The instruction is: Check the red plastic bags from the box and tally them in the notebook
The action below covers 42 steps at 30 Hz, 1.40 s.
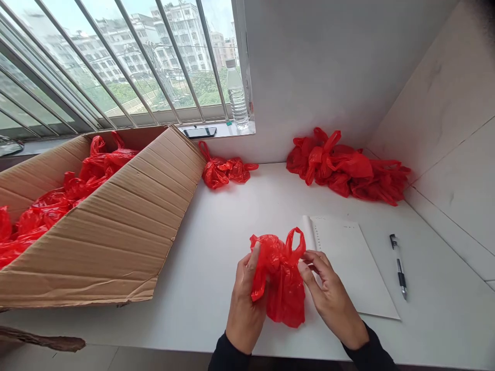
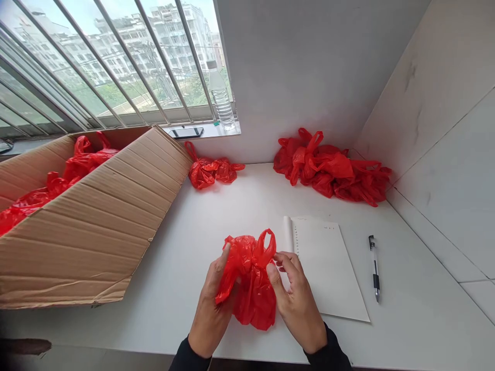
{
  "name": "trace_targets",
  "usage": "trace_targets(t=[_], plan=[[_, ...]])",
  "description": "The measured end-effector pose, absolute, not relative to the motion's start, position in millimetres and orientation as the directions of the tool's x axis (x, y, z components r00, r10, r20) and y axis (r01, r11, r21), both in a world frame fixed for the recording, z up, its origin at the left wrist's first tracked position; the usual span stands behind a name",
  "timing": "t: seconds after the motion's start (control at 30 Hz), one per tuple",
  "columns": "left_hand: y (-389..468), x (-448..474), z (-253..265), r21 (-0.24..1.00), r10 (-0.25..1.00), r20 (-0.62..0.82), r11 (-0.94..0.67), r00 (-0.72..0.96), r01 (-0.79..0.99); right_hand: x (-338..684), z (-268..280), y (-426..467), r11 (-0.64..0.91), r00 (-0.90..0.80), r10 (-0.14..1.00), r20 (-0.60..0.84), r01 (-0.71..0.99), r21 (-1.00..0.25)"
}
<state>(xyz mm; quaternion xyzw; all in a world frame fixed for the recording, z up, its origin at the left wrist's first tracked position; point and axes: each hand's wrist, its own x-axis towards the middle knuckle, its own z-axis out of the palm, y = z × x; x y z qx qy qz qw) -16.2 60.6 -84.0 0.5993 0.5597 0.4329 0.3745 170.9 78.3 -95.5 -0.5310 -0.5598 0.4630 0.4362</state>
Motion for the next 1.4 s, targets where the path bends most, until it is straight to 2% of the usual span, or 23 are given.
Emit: trace_targets(t=[0.1, 0.17, 0.27, 0.43, 0.57, 0.63, 0.7, 0.77, 0.83, 0.93, 1.03, 1.2, 1.33, 1.4], plan=[[61, -21, -86, 0.912, 0.993, 0.102, -0.120, 0.067, 0.393, 167, -96, 71, 0.059, -0.130, 0.991, 0.012, 0.369, -0.928], [62, -25, -85, 0.896, 0.990, 0.100, -0.133, 0.101, 0.424, 165, -96, 69, 0.046, -0.169, 0.985, -0.020, 0.382, -0.923], [62, -33, -85, 0.876, 0.992, 0.124, -0.126, 0.035, 0.466, 170, -95, 71, 0.027, -0.082, 0.997, -0.003, 0.358, -0.933], [56, -54, -83, 0.889, 0.998, 0.039, -0.012, -0.051, 0.458, 197, -91, 76, -0.008, 0.062, 0.998, 0.013, 0.338, -0.941], [55, -58, -70, 0.826, 0.970, 0.221, -0.129, -0.105, 0.549, 199, -83, 77, 0.074, -0.003, 0.997, 0.080, 0.409, -0.910], [60, -52, -66, 0.771, 0.957, 0.287, -0.211, -0.032, 0.600, 192, -79, 78, 0.139, -0.107, 0.989, 0.102, 0.450, -0.882], [69, -43, -66, 0.729, 0.954, 0.275, -0.285, 0.115, 0.622, 186, -75, 79, 0.181, -0.199, 0.975, 0.097, 0.467, -0.866], [78, -38, -69, 0.723, 0.948, 0.252, -0.319, 0.195, 0.613, 185, -73, 79, 0.194, -0.223, 0.970, 0.099, 0.455, -0.869], [85, -40, -71, 0.750, 0.962, 0.244, -0.269, 0.126, 0.604, 191, -73, 79, 0.169, -0.155, 0.982, 0.111, 0.443, -0.880], [86, -50, -69, 0.806, 0.971, 0.224, -0.135, -0.086, 0.576, 202, -75, 77, 0.083, 0.029, 0.994, 0.106, 0.445, -0.892], [80, -52, -58, 0.836, 0.956, 0.213, -0.072, -0.200, 0.544, 201, -74, 76, 0.112, 0.023, 0.990, 0.136, 0.439, -0.892], [74, -37, -39, 0.732, 0.944, 0.324, -0.206, -0.066, 0.650, 182, -66, 75, 0.198, -0.098, 0.980, 0.172, 0.474, -0.858], [74, -36, -34, 0.713, 0.913, 0.379, -0.184, -0.151, 0.677, 184, -63, 78, 0.174, -0.076, 0.985, 0.157, 0.497, -0.850], [75, -34, -36, 0.658, 0.917, 0.388, -0.203, -0.095, 0.725, 186, -64, 79, 0.150, -0.078, 0.989, 0.128, 0.526, -0.837]])
